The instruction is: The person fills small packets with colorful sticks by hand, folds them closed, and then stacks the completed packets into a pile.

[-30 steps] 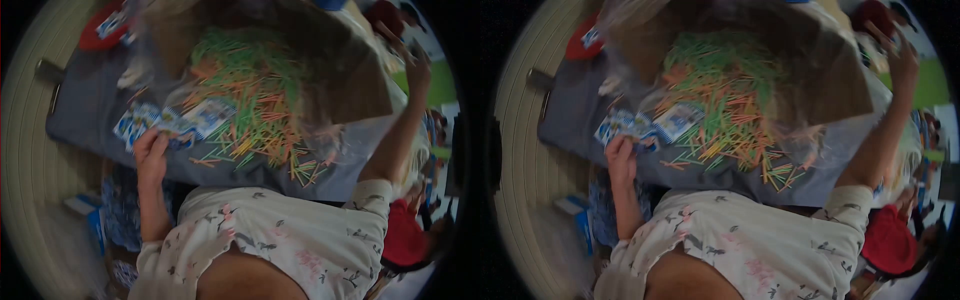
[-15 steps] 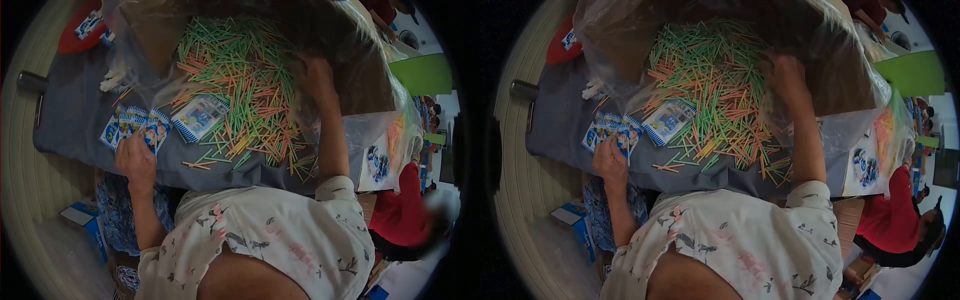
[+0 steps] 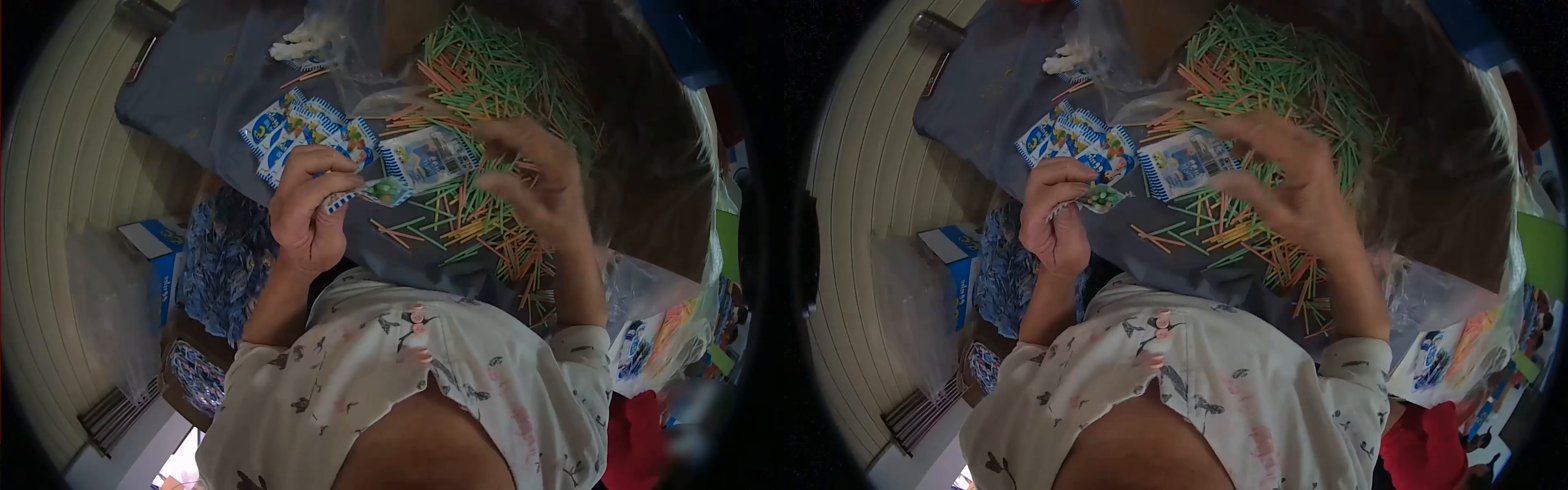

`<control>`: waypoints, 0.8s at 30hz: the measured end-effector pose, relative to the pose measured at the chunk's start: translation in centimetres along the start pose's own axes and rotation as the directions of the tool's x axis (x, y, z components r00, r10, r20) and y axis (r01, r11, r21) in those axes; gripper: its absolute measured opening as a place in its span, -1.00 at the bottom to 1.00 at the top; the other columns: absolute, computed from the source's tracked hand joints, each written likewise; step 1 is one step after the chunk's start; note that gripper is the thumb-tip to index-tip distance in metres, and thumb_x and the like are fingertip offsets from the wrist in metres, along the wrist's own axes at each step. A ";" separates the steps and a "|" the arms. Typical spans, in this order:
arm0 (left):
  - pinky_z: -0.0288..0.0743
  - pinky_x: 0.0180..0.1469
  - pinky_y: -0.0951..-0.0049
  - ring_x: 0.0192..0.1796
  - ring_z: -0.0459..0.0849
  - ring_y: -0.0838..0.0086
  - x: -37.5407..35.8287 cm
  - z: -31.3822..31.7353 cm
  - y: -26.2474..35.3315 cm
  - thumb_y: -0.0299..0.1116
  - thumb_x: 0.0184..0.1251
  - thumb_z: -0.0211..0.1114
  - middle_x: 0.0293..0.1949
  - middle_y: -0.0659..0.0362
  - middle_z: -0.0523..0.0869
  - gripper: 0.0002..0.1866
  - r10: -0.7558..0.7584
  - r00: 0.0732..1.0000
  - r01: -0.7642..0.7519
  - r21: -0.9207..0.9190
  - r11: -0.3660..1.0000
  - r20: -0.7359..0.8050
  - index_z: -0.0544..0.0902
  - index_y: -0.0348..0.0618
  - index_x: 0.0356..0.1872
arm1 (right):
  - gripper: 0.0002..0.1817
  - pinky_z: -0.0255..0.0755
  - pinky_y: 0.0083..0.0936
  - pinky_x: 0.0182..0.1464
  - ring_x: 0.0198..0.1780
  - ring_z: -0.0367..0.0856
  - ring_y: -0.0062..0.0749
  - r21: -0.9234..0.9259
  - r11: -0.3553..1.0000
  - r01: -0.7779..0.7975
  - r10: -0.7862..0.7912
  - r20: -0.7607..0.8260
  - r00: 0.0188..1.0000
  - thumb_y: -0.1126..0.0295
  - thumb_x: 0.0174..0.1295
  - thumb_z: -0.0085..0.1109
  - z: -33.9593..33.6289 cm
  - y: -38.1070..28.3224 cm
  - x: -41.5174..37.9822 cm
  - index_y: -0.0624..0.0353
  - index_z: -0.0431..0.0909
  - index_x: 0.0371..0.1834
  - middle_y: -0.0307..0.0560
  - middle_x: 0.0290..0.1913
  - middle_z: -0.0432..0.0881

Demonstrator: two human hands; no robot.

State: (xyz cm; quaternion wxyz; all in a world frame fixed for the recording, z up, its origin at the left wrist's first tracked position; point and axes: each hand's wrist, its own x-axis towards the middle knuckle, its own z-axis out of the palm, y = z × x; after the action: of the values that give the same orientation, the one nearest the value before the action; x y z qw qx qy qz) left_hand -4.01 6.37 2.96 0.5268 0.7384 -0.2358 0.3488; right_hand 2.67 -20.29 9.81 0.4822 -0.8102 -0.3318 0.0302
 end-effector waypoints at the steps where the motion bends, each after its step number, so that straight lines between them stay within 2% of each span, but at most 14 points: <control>1: 0.51 -0.07 0.24 -0.15 0.63 0.18 -0.1 0.2 0.0 -0.39 0.40 0.25 -0.15 -0.05 0.67 -0.83 0.007 1.000 -0.007 -0.014 1.000 0.013 0.62 -0.27 -0.12 | -0.52 0.51 -0.35 -0.09 -0.15 0.62 -0.31 0.048 0.998 0.029 -0.031 0.046 0.998 0.37 0.04 0.47 1.7 -1.1 0.0 0.27 0.63 0.06 0.00 -0.08 0.67; 3: 0.51 -0.06 0.23 -0.12 0.62 0.18 -0.5 0.4 -0.3 -0.37 0.39 0.26 -0.11 -0.06 0.65 -0.82 0.037 0.999 -0.036 -0.031 0.999 0.033 0.62 -0.25 -0.10 | -0.51 0.52 -0.34 -0.10 -0.15 0.63 -0.26 0.088 0.995 0.049 -0.057 0.085 0.995 0.35 0.04 0.48 4.3 -2.1 0.3 0.27 0.62 0.06 0.03 -0.09 0.66; 5: 0.51 -0.05 0.22 -0.09 0.61 0.17 -1.0 0.7 -0.4 -0.35 0.38 0.28 -0.08 -0.08 0.64 -0.81 0.064 0.997 -0.062 -0.042 0.997 0.043 0.63 -0.22 -0.09 | -0.52 0.54 -0.30 -0.10 -0.15 0.64 -0.13 0.182 0.957 0.224 -0.241 0.074 0.968 0.49 -0.05 0.41 6.1 -2.0 0.6 0.29 0.62 0.03 0.08 -0.10 0.65; 6: 0.51 -0.03 0.21 -0.08 0.61 0.15 -1.2 0.8 -0.3 -0.34 0.35 0.29 -0.06 -0.09 0.63 -0.77 0.084 0.995 -0.079 -0.084 0.993 0.049 0.63 -0.25 -0.08 | -0.52 0.54 -0.30 -0.10 -0.15 0.64 -0.13 0.181 0.958 0.221 -0.238 0.075 0.968 0.49 -0.05 0.41 6.6 -1.8 0.5 0.29 0.62 0.03 0.08 -0.10 0.65; 8: 0.51 -0.02 0.20 -0.06 0.60 0.12 -1.4 0.7 0.1 -0.32 0.32 0.31 -0.04 -0.10 0.63 -0.73 0.103 0.993 -0.096 -0.127 0.987 0.052 0.64 -0.27 -0.06 | -0.45 0.54 -0.26 -0.10 -0.14 0.65 -0.05 0.031 0.945 0.325 -0.327 0.061 0.943 0.59 -0.23 0.29 7.3 -1.6 0.5 0.28 0.63 0.00 0.07 -0.10 0.65; 10: 0.52 0.03 0.15 -0.03 0.63 0.08 -1.2 0.4 1.0 -0.33 0.27 0.33 -0.04 -0.10 0.65 -0.68 -0.025 0.998 0.032 -0.149 0.988 0.049 0.64 -0.35 -0.06 | -0.42 0.54 -0.26 -0.11 -0.14 0.65 -0.06 -0.041 0.934 0.355 -0.352 0.075 0.933 0.60 -0.30 0.24 7.4 -1.7 0.3 0.27 0.63 -0.01 0.04 -0.10 0.65; 11: 0.52 0.03 0.15 -0.03 0.63 0.08 -1.4 0.4 0.9 -0.33 0.27 0.33 -0.04 -0.10 0.65 -0.68 -0.030 0.999 0.037 -0.152 0.988 0.045 0.64 -0.35 -0.06 | -0.38 0.54 -0.27 -0.12 -0.14 0.65 -0.07 -0.112 0.916 0.385 -0.377 0.086 0.922 0.61 -0.37 0.20 7.5 -1.7 0.2 0.25 0.64 -0.02 0.01 -0.11 0.65; 12: 0.53 0.03 0.15 -0.03 0.66 0.08 -1.6 0.4 0.8 -0.34 0.22 0.36 -0.06 -0.10 0.66 -0.64 -0.036 0.994 0.046 -0.094 0.995 0.102 0.63 -0.39 -0.04 | -0.38 0.54 -0.27 -0.12 -0.14 0.65 -0.07 -0.110 0.917 0.382 -0.373 0.093 0.923 0.61 -0.37 0.20 7.5 -1.8 0.0 0.25 0.64 -0.02 0.01 -0.11 0.65; 13: 0.54 0.03 0.15 -0.04 0.68 0.08 -1.8 0.4 0.7 -0.36 0.17 0.39 -0.07 -0.10 0.68 -0.61 -0.047 0.987 0.052 -0.033 0.998 0.156 0.63 -0.43 -0.03 | -0.41 0.51 -0.25 -0.10 -0.13 0.65 -0.10 -0.144 0.913 0.381 -0.368 0.110 0.923 0.62 -0.34 0.29 7.4 -2.0 -0.1 0.22 0.63 -0.03 -0.01 -0.11 0.65; 14: 0.54 0.03 0.15 -0.04 0.68 0.08 -2.0 0.3 0.6 -0.36 0.17 0.39 -0.07 -0.10 0.68 -0.61 -0.054 0.987 0.060 -0.030 0.998 0.149 0.63 -0.43 -0.03 | -0.42 0.49 -0.24 -0.08 -0.12 0.65 -0.13 -0.177 0.907 0.382 -0.364 0.128 0.923 0.64 -0.31 0.38 7.5 -2.1 -0.1 0.19 0.61 -0.03 -0.03 -0.11 0.64; 16: 0.57 0.00 0.22 -0.08 0.72 0.13 -2.7 0.1 0.3 -0.43 0.08 0.45 -0.14 -0.07 0.72 -0.55 -0.061 0.975 0.086 -0.110 0.990 0.215 0.62 -0.41 0.02 | -0.43 0.48 -0.25 -0.07 -0.11 0.64 -0.16 -0.176 0.913 0.368 -0.350 0.129 0.928 0.62 -0.30 0.39 7.8 -2.0 -0.3 0.18 0.61 -0.04 -0.05 -0.11 0.65; 21: 0.58 -0.08 0.31 -0.15 0.73 0.18 -3.4 0.5 -0.3 -0.55 0.04 0.43 -0.23 0.00 0.73 -0.64 -0.065 0.985 0.089 -0.149 0.985 0.160 0.68 -0.38 -0.07 | -0.49 0.43 -0.24 -0.03 -0.06 0.61 -0.16 -0.109 0.948 0.298 -0.293 0.053 0.955 0.56 -0.24 0.40 7.5 -3.1 -0.6 0.15 0.62 -0.07 -0.06 -0.05 0.64; 23: 0.58 -0.09 0.32 -0.16 0.73 0.19 -3.1 0.6 0.2 -0.59 0.04 0.41 -0.24 0.02 0.74 -0.69 -0.105 0.983 0.126 -0.133 0.983 0.153 0.70 -0.36 -0.11 | -0.56 0.38 -0.19 -0.01 -0.01 0.58 -0.12 -0.086 0.905 0.417 -0.423 -0.066 0.904 0.47 -0.17 0.39 6.6 -3.4 -0.9 0.13 0.63 -0.10 -0.01 0.01 0.61; 24: 0.58 -0.10 0.31 -0.18 0.72 0.21 -3.0 0.7 0.2 -0.62 0.02 0.39 -0.25 0.04 0.74 -0.70 -0.108 0.981 0.130 -0.130 0.983 0.161 0.71 -0.35 -0.14 | -0.56 0.38 -0.19 -0.01 -0.01 0.58 -0.12 -0.084 0.905 0.416 -0.422 -0.063 0.904 0.47 -0.17 0.39 6.1 -3.8 -0.9 0.13 0.63 -0.10 -0.01 0.01 0.61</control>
State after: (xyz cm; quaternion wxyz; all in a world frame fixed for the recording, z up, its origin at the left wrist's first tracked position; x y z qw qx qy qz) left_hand -5.91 5.59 0.61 0.5775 0.7371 -0.2547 0.2414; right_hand -2.18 -14.95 9.39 0.4622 -0.7366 -0.4796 -0.1178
